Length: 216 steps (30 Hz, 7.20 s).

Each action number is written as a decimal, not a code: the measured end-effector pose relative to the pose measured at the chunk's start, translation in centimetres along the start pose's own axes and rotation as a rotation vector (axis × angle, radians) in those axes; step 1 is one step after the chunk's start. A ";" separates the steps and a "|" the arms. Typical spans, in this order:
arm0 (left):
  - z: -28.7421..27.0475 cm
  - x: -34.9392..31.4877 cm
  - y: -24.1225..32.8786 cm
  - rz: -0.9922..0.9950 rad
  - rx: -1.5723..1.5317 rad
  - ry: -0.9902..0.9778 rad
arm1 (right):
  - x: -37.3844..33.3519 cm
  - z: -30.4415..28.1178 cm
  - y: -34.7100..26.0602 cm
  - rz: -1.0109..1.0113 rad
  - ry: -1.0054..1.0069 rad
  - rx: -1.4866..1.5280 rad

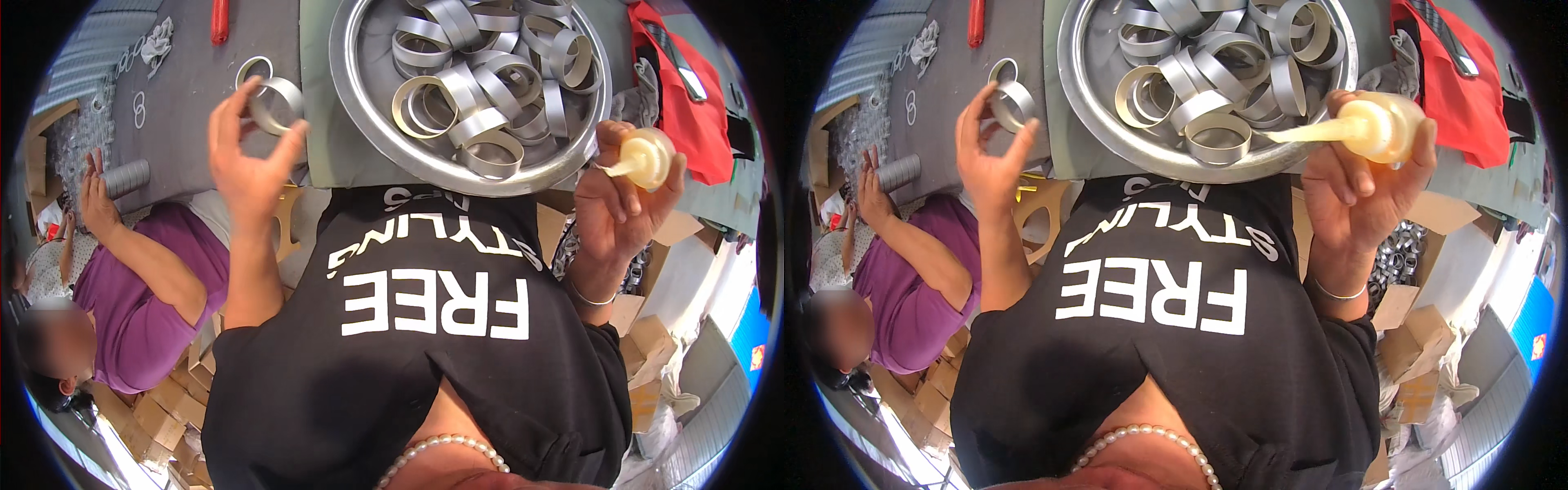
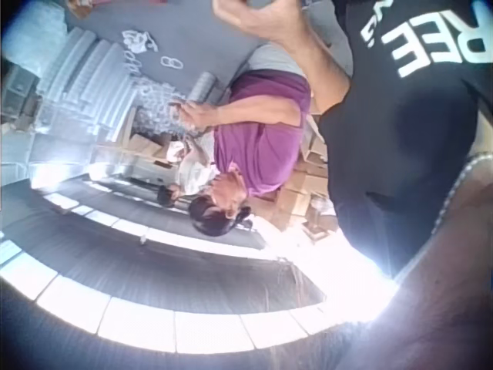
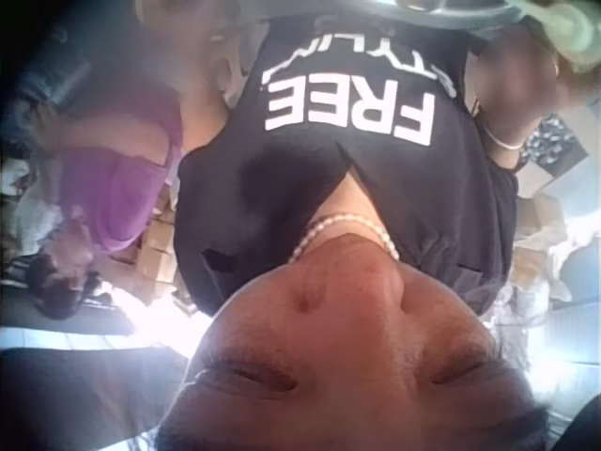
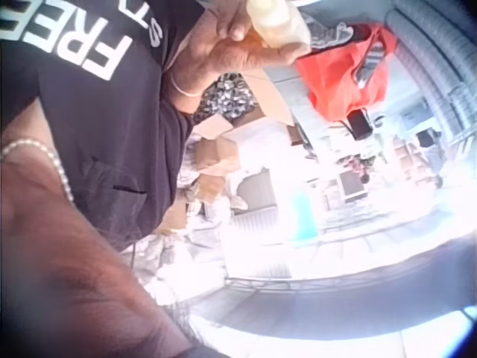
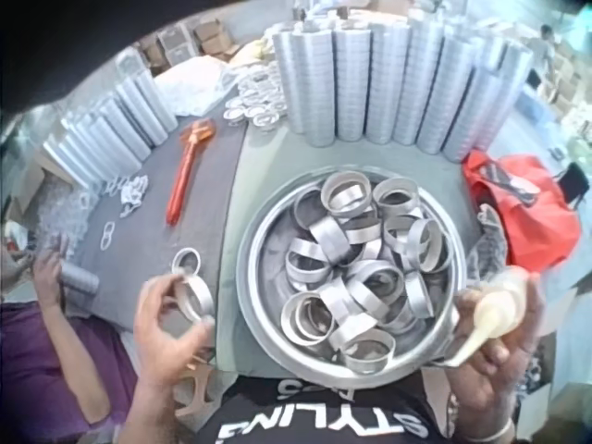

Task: The person applies glue from a squeeze bottle to the edges of small metal rings and places them into a metal tray. Another person is visible in the background working with similar materials.

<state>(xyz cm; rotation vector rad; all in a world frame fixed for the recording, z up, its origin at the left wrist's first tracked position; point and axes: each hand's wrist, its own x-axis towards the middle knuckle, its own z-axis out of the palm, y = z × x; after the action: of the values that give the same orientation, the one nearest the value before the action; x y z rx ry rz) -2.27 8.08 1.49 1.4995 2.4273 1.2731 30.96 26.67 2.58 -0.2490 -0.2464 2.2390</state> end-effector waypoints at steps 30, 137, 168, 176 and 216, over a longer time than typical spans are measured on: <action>0.4 6.3 -13.0 -0.151 -1.294 -0.712 | 1.0 1.6 0.6 -0.092 -0.014 -0.191; 9.2 5.0 9.5 0.497 -0.234 -0.460 | -0.3 0.7 -0.5 -0.214 0.068 -0.275; 5.5 2.5 9.4 -0.424 -1.131 -0.712 | -1.3 1.1 1.1 -0.970 -0.077 -0.907; 3.8 -0.7 9.5 -0.924 -1.508 -1.012 | -2.6 3.3 2.9 -0.974 -0.804 -1.401; 5.8 -0.3 9.7 0.619 -0.673 -0.250 | -0.7 3.3 2.1 -0.009 0.048 -0.685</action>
<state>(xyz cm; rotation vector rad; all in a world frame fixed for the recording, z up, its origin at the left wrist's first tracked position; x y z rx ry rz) 7.40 13.43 3.75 2.0422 1.2021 1.6198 28.96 24.57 5.27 -0.6571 -0.9834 2.0641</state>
